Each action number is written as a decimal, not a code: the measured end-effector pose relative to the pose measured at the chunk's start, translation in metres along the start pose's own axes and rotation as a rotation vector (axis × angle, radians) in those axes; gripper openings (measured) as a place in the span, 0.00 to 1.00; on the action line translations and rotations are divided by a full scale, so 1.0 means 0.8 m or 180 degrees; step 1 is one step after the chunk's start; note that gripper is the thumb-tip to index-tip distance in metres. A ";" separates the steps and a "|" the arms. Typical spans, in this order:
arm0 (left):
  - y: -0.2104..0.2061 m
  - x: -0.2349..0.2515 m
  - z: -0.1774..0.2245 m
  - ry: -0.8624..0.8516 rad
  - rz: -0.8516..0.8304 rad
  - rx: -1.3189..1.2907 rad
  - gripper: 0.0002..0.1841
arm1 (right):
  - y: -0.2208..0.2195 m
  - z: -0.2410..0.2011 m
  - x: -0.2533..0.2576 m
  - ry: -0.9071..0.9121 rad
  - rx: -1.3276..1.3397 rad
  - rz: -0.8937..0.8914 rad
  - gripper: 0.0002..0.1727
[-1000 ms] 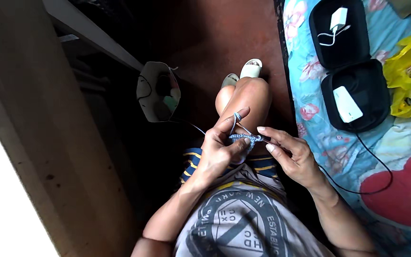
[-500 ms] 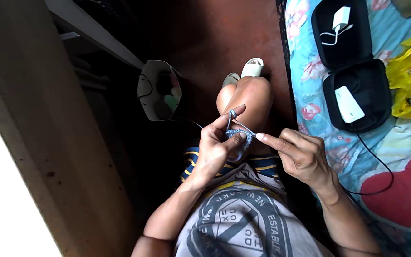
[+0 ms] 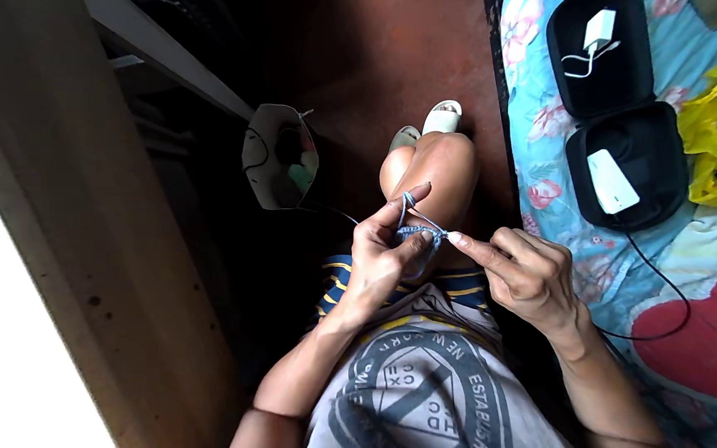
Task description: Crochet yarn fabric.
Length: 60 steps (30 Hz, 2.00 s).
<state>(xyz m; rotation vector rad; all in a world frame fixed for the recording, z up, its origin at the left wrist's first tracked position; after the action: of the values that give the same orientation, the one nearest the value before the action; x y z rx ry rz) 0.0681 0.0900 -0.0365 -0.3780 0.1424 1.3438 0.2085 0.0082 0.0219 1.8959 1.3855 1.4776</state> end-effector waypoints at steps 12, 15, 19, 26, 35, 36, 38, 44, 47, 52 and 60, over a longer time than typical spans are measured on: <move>-0.006 0.001 -0.013 0.0420 -0.0129 -0.0352 0.30 | 0.000 0.006 -0.004 -0.0093 0.0235 0.0099 0.23; -0.008 -0.003 -0.005 0.0034 -0.0066 -0.0067 0.32 | -0.005 0.015 -0.008 -0.0377 0.0625 0.0113 0.21; -0.020 -0.033 0.028 -0.2075 0.0017 0.0774 0.28 | -0.017 0.026 -0.016 -0.1334 0.1580 0.0131 0.18; -0.029 -0.035 0.007 -0.1377 -0.0110 0.0112 0.27 | -0.030 0.027 -0.020 -0.2359 0.2624 0.0234 0.16; -0.019 -0.006 -0.005 0.0234 -0.0568 -0.0262 0.28 | 0.016 0.014 -0.007 -0.0285 0.0507 0.0649 0.10; -0.018 -0.005 -0.006 0.0284 -0.0595 -0.0291 0.28 | 0.016 0.013 -0.006 -0.0235 0.0463 0.0643 0.10; -0.016 -0.003 -0.008 0.0365 -0.0624 -0.0362 0.26 | 0.016 0.012 -0.006 -0.0173 0.0446 0.0640 0.11; -0.009 0.005 -0.011 0.0478 -0.0628 -0.0554 0.25 | 0.014 0.018 -0.011 -0.0215 0.0700 0.0513 0.10; -0.013 0.002 -0.005 0.0152 -0.0651 -0.0086 0.26 | 0.009 0.018 -0.011 -0.0306 0.0845 0.0398 0.11; -0.029 -0.013 0.006 -0.0348 -0.0604 0.0263 0.24 | -0.011 0.026 -0.005 -0.1213 0.1870 0.0204 0.13; -0.013 -0.002 0.000 0.0070 -0.0158 -0.0371 0.23 | -0.004 0.031 0.002 -0.0869 0.1433 0.0136 0.16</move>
<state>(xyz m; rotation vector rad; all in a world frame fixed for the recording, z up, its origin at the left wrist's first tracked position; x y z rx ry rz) 0.0775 0.0870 -0.0339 -0.4917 0.0726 1.3026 0.2291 0.0176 0.0103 2.3010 1.6482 0.9242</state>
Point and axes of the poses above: each hand's wrist, its own x-axis towards the middle knuckle, its own y-axis out of the back of the hand, z = x × y, the point moved 10 cm from there along x, towards the middle knuckle, and after that the axes turned 14 degrees about z, right-handed, at the moved point
